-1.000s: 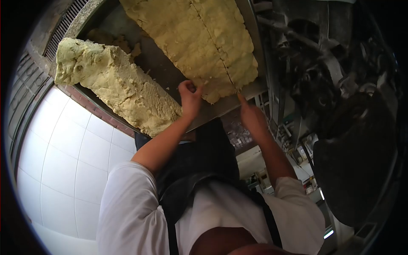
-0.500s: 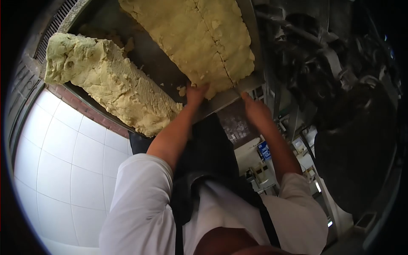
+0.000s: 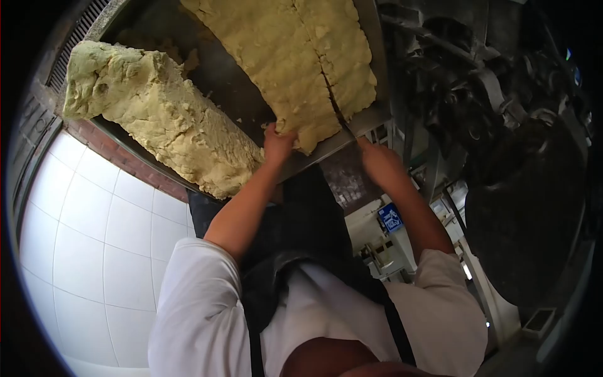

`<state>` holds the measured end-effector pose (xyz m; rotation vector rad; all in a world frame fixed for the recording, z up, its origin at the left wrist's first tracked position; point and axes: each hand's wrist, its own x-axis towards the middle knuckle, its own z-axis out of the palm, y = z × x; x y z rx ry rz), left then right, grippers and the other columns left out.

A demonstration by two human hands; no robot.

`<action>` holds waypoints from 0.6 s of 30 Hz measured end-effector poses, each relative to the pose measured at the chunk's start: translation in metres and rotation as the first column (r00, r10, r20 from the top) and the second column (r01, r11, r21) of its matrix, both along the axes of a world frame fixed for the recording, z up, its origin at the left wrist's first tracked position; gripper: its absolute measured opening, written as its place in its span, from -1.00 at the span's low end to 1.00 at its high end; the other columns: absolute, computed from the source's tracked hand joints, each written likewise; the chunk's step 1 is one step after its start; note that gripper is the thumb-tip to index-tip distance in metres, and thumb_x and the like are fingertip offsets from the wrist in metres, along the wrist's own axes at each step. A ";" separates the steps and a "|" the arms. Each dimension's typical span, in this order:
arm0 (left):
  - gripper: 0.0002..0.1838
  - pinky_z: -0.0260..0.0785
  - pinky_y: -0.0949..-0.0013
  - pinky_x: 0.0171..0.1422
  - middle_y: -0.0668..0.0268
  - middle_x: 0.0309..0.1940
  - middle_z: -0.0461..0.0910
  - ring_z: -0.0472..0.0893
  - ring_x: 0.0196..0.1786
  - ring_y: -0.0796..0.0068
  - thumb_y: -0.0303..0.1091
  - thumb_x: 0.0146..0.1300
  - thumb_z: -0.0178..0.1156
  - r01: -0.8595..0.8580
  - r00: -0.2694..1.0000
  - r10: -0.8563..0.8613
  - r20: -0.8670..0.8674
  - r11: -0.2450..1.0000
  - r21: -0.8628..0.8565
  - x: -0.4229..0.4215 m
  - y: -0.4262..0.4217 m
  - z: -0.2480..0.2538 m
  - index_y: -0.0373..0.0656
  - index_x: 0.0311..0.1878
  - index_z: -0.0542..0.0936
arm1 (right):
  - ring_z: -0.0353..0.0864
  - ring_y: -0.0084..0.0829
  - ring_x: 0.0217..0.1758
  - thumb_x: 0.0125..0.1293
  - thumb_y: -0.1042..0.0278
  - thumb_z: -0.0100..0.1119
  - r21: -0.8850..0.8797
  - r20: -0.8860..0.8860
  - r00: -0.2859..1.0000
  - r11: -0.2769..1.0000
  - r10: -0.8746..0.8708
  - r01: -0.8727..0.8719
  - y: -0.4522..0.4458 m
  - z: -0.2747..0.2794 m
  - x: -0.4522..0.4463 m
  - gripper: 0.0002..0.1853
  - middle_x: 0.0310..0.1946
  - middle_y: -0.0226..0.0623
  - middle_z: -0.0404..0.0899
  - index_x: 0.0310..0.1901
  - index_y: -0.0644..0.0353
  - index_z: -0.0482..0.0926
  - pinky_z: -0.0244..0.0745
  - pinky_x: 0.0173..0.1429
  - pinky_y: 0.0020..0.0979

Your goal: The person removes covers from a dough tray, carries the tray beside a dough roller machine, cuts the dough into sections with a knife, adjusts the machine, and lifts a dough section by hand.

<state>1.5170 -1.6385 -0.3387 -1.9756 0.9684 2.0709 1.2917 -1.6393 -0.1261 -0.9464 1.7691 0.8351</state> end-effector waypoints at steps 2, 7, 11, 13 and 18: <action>-0.45 0.49 0.22 0.00 0.03 -0.18 0.66 0.67 -0.10 0.16 -0.28 -0.02 0.34 -0.001 1.000 0.001 -0.006 1.000 -0.013 0.020 -0.009 0.019 -0.31 0.06 0.50 | 0.64 0.12 -0.20 0.42 0.27 -0.06 0.000 -0.032 0.999 0.999 -0.033 0.033 0.001 0.022 0.001 -0.57 -0.31 0.11 0.64 0.29 0.12 0.40 0.51 -0.07 0.05; -0.50 0.48 0.28 0.02 0.13 -0.13 0.67 0.66 -0.11 0.26 -0.38 0.05 0.31 0.176 0.984 -0.169 0.058 0.975 -0.139 0.043 -0.019 0.004 -0.32 0.09 0.48 | 0.63 0.11 -0.11 0.44 0.22 -0.01 -0.004 -0.032 0.956 0.956 -0.293 0.293 0.019 0.043 -0.011 -0.58 -0.20 0.08 0.64 0.26 0.16 0.42 0.48 0.01 0.01; -0.28 0.32 0.20 0.37 -0.05 0.21 0.51 0.51 0.27 0.09 -0.30 0.10 0.34 0.124 0.984 -0.141 -0.112 0.981 -0.147 0.060 -0.031 -0.047 -0.35 0.32 0.33 | 0.59 0.17 -0.03 0.44 0.28 0.01 -0.445 -0.065 0.885 0.807 -0.460 0.387 0.133 0.055 -0.034 -0.63 -0.09 0.08 0.62 0.22 0.16 0.41 0.46 0.07 -0.03; -0.15 0.18 0.19 0.47 -0.11 0.38 0.31 0.34 0.43 0.04 -0.18 0.16 0.36 0.123 0.992 -0.115 0.044 0.941 -0.314 0.029 -0.109 0.003 -0.35 0.43 0.21 | 0.57 0.14 -0.02 0.52 0.08 -0.08 -0.500 -0.205 0.787 0.754 -0.581 0.426 0.201 0.045 -0.047 -0.55 -0.08 0.11 0.58 0.27 0.18 0.39 0.44 0.04 -0.03; -0.20 0.32 0.26 0.26 0.07 0.27 0.45 0.49 0.20 0.27 -0.03 0.20 0.40 -0.230 0.967 0.146 -0.210 0.852 -0.470 -0.023 -0.280 0.000 -0.39 0.34 0.34 | 0.61 0.10 -0.06 0.48 0.18 -0.01 -0.315 -0.620 0.578 0.843 -0.531 0.437 0.304 -0.013 -0.127 -0.61 -0.13 0.10 0.60 0.18 0.28 0.39 0.48 -0.02 0.00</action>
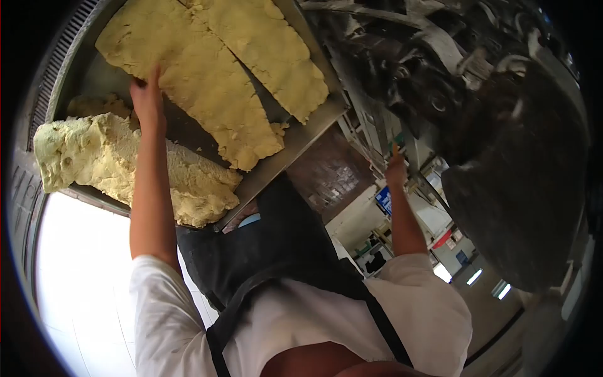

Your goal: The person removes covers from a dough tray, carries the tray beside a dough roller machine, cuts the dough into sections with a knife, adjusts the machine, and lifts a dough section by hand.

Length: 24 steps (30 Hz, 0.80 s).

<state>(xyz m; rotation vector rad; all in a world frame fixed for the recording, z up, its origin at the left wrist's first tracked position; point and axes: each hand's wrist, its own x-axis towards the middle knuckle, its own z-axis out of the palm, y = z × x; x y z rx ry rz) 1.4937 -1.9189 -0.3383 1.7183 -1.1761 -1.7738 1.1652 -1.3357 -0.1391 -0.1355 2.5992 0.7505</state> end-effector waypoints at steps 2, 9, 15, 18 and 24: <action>-0.26 0.37 0.29 0.19 0.15 0.18 0.54 0.54 0.10 0.33 -0.08 0.18 0.44 -0.119 0.977 0.104 -0.188 0.990 -0.069 -0.009 -0.039 -0.022 -0.37 0.28 0.41 | 0.62 0.07 -0.06 0.46 0.19 0.04 0.109 0.085 0.910 0.904 0.407 -0.414 0.062 -0.052 -0.063 -0.61 -0.15 0.10 0.60 0.14 0.30 0.40 0.50 0.00 0.01; -0.17 0.43 0.28 0.20 0.15 0.15 0.54 0.57 0.14 0.30 -0.24 0.02 0.56 -0.274 0.952 0.272 -0.141 0.962 0.007 -0.018 -0.056 -0.034 -0.36 0.29 0.36 | 0.44 0.03 0.20 0.42 0.23 0.12 -0.391 -0.193 0.950 0.868 0.248 -0.306 -0.089 -0.057 0.010 -0.62 0.13 0.07 0.46 0.12 0.33 0.48 0.35 0.24 -0.06; -0.29 0.44 0.30 0.11 0.13 0.05 0.58 0.60 0.02 0.29 -0.29 0.04 0.49 -0.269 0.961 0.258 -0.103 0.957 -0.107 -0.012 -0.060 -0.042 -0.39 0.21 0.39 | 0.42 0.03 0.29 0.35 0.17 0.22 -0.798 0.475 0.810 0.556 0.344 0.232 -0.287 -0.086 0.158 -0.44 0.18 0.03 0.47 0.27 0.30 0.37 0.30 0.36 -0.14; -0.34 0.43 0.32 0.06 0.14 -0.02 0.60 0.60 -0.05 0.32 -0.29 0.04 0.44 -0.252 0.967 0.241 -0.085 0.955 -0.156 -0.006 -0.053 -0.032 -0.39 0.16 0.42 | 0.34 0.06 0.38 0.29 -0.08 0.29 -0.798 0.393 0.822 0.597 0.411 0.083 -0.295 -0.180 0.178 -0.18 0.30 0.13 0.35 0.39 0.32 0.22 0.25 0.42 -0.13; -0.44 0.41 0.34 0.05 0.15 -0.08 0.60 0.58 -0.12 0.37 -0.31 0.01 0.39 -0.032 0.966 0.099 0.237 0.962 -0.271 0.003 -0.027 0.029 -0.40 0.05 0.47 | 0.34 -0.07 0.42 0.19 -0.18 0.37 -0.621 0.707 0.679 0.633 0.197 0.463 -0.329 -0.178 0.165 -0.03 0.35 0.06 0.34 0.39 0.40 0.20 0.23 0.46 -0.23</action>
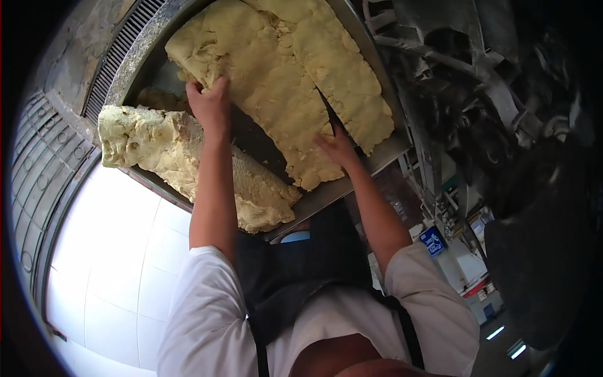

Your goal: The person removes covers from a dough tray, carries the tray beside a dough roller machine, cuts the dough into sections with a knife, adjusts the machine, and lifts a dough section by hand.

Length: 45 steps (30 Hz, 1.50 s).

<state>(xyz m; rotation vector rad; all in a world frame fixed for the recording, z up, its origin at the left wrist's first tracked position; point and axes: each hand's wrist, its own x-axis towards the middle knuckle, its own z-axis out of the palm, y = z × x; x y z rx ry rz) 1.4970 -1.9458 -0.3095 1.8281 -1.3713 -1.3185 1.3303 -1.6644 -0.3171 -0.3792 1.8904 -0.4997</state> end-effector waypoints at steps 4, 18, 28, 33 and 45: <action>-0.46 0.40 0.35 0.06 0.15 -0.08 0.61 0.59 -0.12 0.35 -0.31 0.02 0.39 -0.076 0.997 0.074 0.022 0.993 0.091 0.002 -0.011 -0.015 -0.39 0.04 0.48 | 0.32 -0.12 0.45 0.09 -0.22 0.43 0.075 0.074 0.995 0.995 0.065 -0.070 0.005 -0.016 -0.012 0.06 0.38 0.03 0.32 0.41 0.40 0.18 0.21 0.47 -0.27; -0.32 0.47 0.32 0.05 0.07 -0.03 0.61 0.62 -0.04 0.33 -0.24 -0.03 0.51 -0.123 0.984 0.133 -0.117 0.989 0.084 0.016 -0.080 -0.077 -0.40 0.10 0.45 | 0.33 -0.11 0.44 0.02 -0.22 0.48 0.103 0.022 0.987 0.981 0.161 -0.162 0.003 -0.028 -0.017 0.09 0.36 0.07 0.35 0.40 0.41 0.20 0.23 0.46 -0.28; -0.65 0.41 0.44 -0.18 0.33 -0.36 0.54 0.49 -0.33 0.57 -0.43 -0.01 0.38 -0.013 0.992 0.002 -0.126 0.996 -0.086 0.014 -0.040 0.008 -0.26 -0.18 0.49 | 0.35 -0.15 0.42 0.08 -0.13 0.46 0.122 0.021 0.991 0.983 0.135 -0.136 -0.004 -0.021 -0.017 0.05 0.35 0.02 0.37 0.42 0.40 0.17 0.23 0.46 -0.30; -0.41 0.53 0.28 0.01 0.19 -0.09 0.63 0.64 -0.07 0.36 -0.44 0.07 0.41 -0.124 0.805 0.319 -0.501 0.916 0.382 0.032 -0.082 -0.061 -0.37 0.17 0.43 | 0.29 -0.19 0.46 0.14 -0.06 0.44 0.116 0.034 0.988 0.981 0.152 -0.155 0.003 -0.029 -0.017 0.01 0.40 -0.03 0.30 0.47 0.30 0.11 0.18 0.48 -0.32; -0.45 0.54 0.25 0.08 0.16 -0.03 0.63 0.65 -0.02 0.28 -0.37 0.13 0.38 0.048 0.814 0.167 -0.557 0.935 0.350 0.018 -0.092 -0.067 -0.28 0.19 0.45 | 0.25 -0.12 0.49 -0.03 -0.24 0.50 0.060 0.124 0.989 0.994 0.082 -0.090 0.009 -0.036 -0.020 0.20 0.43 0.03 0.25 0.46 0.40 0.09 0.17 0.50 -0.29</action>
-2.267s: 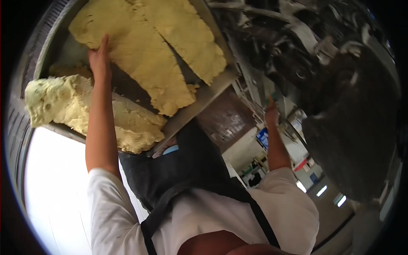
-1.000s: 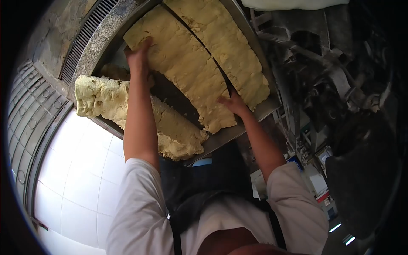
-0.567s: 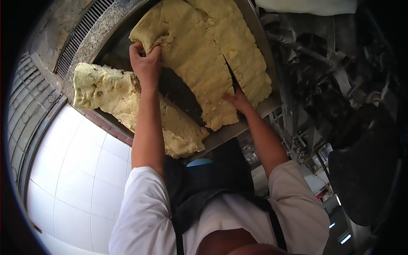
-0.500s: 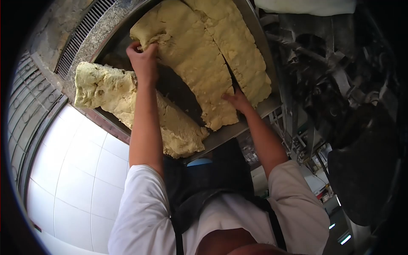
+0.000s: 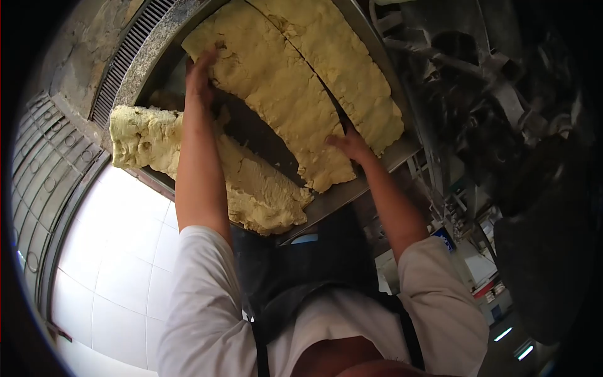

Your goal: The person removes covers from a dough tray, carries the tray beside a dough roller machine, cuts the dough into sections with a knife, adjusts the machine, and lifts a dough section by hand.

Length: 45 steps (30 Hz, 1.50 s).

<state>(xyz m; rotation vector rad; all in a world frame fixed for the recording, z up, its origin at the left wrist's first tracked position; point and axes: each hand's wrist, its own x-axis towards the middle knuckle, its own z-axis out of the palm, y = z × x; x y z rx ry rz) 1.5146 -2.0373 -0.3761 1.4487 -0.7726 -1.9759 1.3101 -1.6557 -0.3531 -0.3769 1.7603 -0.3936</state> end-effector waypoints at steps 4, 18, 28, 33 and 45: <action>-0.40 0.51 0.27 0.05 0.17 -0.06 0.60 0.63 -0.06 0.29 -0.40 0.05 0.37 0.072 0.995 -0.067 0.072 0.995 -0.074 0.002 0.005 0.030 -0.28 0.18 0.43 | 0.28 -0.14 0.47 -0.04 -0.20 0.52 0.036 -0.043 0.999 0.999 -0.026 0.028 -0.003 0.006 0.004 0.18 0.42 0.02 0.28 0.45 0.38 0.12 0.20 0.49 -0.29; -0.31 0.40 0.35 0.13 0.06 0.02 0.53 0.55 0.01 0.30 -0.26 0.03 0.43 0.062 0.864 0.069 0.499 0.969 -0.241 0.058 0.075 0.101 -0.43 0.16 0.36 | 0.41 -0.19 0.38 0.00 -0.13 0.53 -0.012 0.114 0.979 0.986 -0.166 0.168 -0.023 0.028 0.009 0.08 0.32 -0.02 0.41 0.41 0.37 0.20 0.30 0.43 -0.28; -0.24 0.44 0.34 0.10 0.09 0.00 0.56 0.59 0.00 0.31 -0.28 -0.06 0.51 0.044 0.919 0.032 0.394 0.982 -0.184 0.029 0.033 0.065 -0.39 0.18 0.37 | 0.44 -0.19 0.35 0.03 -0.17 0.52 0.026 0.144 0.981 0.991 -0.131 0.129 -0.008 0.023 0.036 0.15 0.31 0.02 0.38 0.47 0.33 0.07 0.36 0.39 -0.22; -0.37 0.48 0.35 0.00 0.22 -0.10 0.60 0.62 -0.11 0.34 -0.42 -0.09 0.43 0.113 0.928 0.005 0.373 0.950 -0.292 0.034 0.029 0.077 -0.33 0.11 0.45 | 0.49 -0.18 0.29 0.03 -0.10 0.53 -0.030 0.032 0.999 0.999 -0.035 0.036 -0.002 0.026 0.036 0.09 0.26 0.04 0.43 0.42 0.37 0.11 0.42 0.32 -0.25; -0.33 0.54 0.36 -0.07 0.17 -0.12 0.59 0.64 -0.15 0.32 -0.57 -0.17 0.28 -0.029 0.998 0.010 -0.066 0.954 -0.298 0.009 0.038 0.241 -0.31 0.15 0.40 | 0.55 -0.27 0.17 0.07 0.18 0.48 -0.086 0.019 0.986 0.982 -0.168 0.169 -0.028 0.255 -0.022 -0.13 0.12 -0.12 0.55 0.37 0.29 0.26 0.44 0.25 -0.29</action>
